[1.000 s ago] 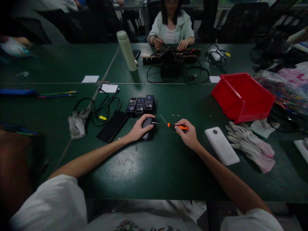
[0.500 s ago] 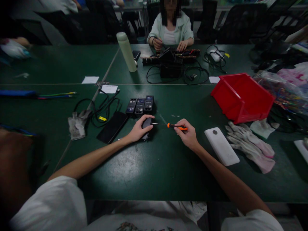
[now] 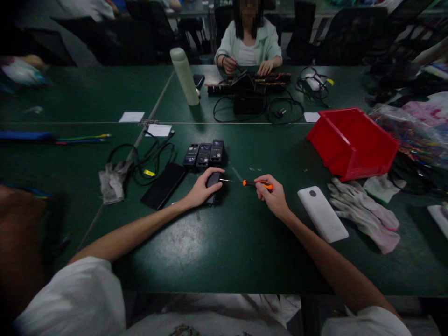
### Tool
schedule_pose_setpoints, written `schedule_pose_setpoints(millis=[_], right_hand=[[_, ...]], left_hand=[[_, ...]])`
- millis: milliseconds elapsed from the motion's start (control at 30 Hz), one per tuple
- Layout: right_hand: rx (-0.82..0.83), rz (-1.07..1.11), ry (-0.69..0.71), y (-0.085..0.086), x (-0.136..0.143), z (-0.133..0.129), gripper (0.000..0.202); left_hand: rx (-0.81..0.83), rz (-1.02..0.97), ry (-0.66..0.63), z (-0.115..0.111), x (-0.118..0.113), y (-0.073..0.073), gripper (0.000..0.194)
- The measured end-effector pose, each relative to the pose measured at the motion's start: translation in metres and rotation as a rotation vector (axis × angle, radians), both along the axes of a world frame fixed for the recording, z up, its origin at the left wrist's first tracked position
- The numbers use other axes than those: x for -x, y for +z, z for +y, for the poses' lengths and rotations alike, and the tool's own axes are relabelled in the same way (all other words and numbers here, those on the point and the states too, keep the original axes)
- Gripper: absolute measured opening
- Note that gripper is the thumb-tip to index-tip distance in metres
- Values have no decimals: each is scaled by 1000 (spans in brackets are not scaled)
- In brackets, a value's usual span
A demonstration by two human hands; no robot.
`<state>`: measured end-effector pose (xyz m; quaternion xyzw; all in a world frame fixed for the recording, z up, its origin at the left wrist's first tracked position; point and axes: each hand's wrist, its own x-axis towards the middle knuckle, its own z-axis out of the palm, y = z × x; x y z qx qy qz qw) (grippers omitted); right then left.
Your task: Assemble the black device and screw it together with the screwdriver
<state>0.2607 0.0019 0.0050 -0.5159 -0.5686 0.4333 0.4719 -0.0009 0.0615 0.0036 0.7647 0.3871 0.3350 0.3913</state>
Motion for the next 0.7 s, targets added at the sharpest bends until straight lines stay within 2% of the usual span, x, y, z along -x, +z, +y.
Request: schedule_pose_setpoints(millis=[233, 533, 700], right_hand=[[-56, -36, -31, 1, 0, -2, 20], [-186, -19, -33, -11, -2, 0, 18], [-211, -15, -23, -6, -1, 0, 14]], left_hand=[[-7, -8, -8, -1, -1, 2, 38], [6, -22, -4, 0, 0, 2, 38], [7, -31, -14, 0, -1, 2, 38]])
